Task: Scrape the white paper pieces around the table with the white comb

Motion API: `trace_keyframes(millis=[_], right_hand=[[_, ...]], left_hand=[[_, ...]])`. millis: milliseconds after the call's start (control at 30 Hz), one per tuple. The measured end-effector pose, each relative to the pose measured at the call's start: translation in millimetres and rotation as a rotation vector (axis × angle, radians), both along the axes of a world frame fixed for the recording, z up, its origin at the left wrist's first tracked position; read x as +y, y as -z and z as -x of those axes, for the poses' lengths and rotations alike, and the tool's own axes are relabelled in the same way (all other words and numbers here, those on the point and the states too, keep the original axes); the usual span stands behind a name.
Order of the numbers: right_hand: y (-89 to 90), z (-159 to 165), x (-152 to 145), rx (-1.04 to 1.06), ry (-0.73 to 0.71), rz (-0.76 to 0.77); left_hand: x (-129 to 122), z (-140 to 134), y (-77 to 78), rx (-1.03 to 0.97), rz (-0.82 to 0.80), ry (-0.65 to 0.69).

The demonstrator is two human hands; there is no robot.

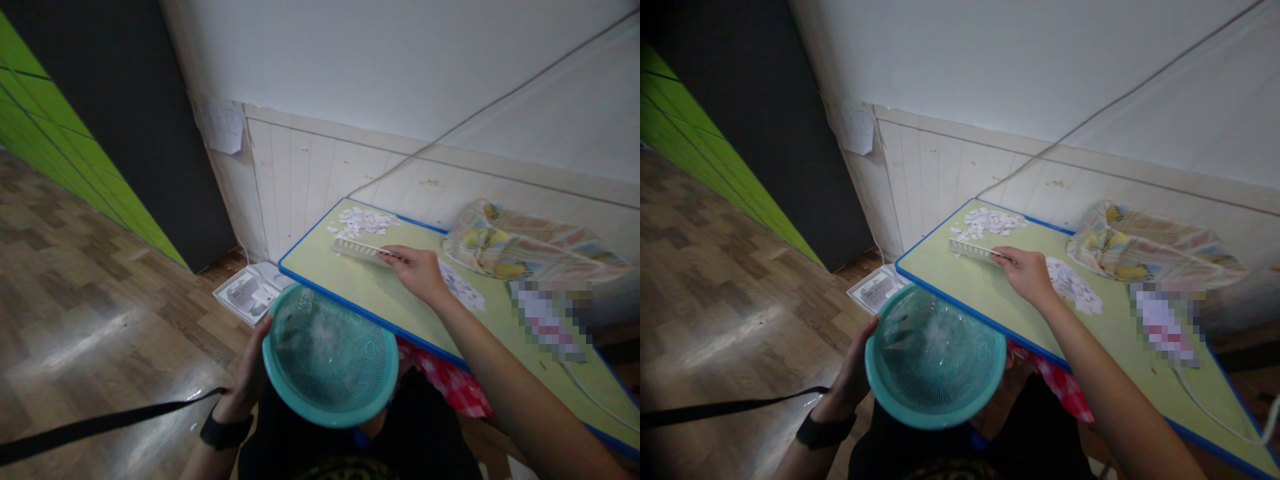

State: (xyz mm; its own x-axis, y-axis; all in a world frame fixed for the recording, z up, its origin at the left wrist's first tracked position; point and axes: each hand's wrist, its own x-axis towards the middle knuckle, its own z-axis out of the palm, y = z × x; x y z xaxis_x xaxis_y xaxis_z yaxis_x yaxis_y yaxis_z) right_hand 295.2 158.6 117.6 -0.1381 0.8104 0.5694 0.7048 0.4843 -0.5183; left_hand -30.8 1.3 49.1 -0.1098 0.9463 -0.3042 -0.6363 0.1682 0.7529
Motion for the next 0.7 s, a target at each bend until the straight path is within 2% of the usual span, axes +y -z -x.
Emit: trace_keyframes(millis=[100, 300, 467, 700], right_hand=[[-0.1, -3.6, -7.7, -0.039, -0.002, 0.003], [-0.3, -17.8, -24.2, -0.025, 0.021, -0.096], [4.0, -23.9, -29.0, -0.011, 0.058, -0.126], [1.3, -31.6, -29.2, -0.107, 0.096, -0.114]], left_hand=[[-0.2, 0.9, 1.3, 0.004, -0.001, 0.017], [0.4, 0.9, 7.0, -0.034, -0.016, 0.007], [1.4, -0.7, 9.1, -0.068, -0.013, 0.031], [2.1, 0.4, 10.7, -0.057, -0.033, 0.038]])
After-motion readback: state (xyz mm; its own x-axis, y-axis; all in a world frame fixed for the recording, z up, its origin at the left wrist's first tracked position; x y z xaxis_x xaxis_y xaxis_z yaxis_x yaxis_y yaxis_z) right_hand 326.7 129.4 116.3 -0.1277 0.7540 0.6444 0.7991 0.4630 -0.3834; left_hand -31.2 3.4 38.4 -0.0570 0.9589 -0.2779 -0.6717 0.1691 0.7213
